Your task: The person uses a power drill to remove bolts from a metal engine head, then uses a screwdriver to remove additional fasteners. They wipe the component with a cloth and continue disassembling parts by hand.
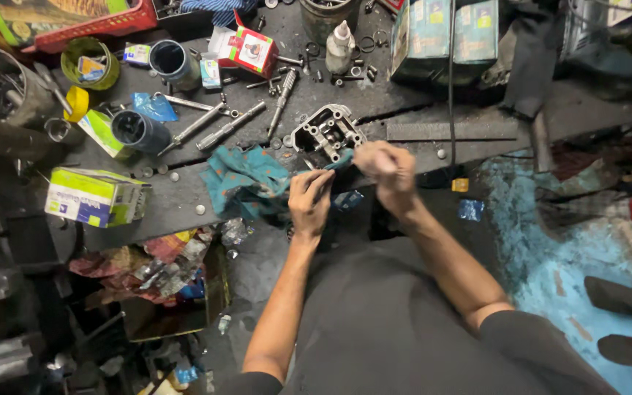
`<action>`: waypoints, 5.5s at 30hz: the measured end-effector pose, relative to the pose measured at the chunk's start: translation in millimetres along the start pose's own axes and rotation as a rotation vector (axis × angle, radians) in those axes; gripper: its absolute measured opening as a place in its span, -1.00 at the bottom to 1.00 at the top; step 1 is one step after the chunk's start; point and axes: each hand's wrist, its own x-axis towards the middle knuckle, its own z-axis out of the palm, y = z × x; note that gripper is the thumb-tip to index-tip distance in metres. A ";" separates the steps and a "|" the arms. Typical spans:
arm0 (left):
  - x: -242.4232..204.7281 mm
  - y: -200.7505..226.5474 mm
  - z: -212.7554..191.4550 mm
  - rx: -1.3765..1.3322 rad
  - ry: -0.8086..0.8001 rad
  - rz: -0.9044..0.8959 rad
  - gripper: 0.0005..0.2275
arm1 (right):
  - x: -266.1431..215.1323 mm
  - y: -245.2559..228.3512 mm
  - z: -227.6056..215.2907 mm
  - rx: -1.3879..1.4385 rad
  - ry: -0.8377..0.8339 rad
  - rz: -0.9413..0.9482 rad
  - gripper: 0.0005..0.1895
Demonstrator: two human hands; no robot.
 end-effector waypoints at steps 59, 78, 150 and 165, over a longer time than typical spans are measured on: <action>58.2 10.9 9.8 0.111 -0.118 -0.087 0.13 | 56.2 21.9 -89.3 -0.091 -0.190 0.473 -0.29; 79.8 37.8 -15.0 -0.170 -0.237 -0.129 0.11 | 41.0 -34.7 -87.3 -0.078 -0.176 0.504 -0.22; 35.6 -138.5 -68.3 0.693 0.012 -0.483 -0.80 | 150.2 105.7 -85.8 -1.476 -0.288 0.256 -0.80; 77.7 -142.6 -105.6 0.544 -0.517 -0.701 -0.63 | 146.3 110.0 -95.8 -1.376 -0.277 0.313 -0.79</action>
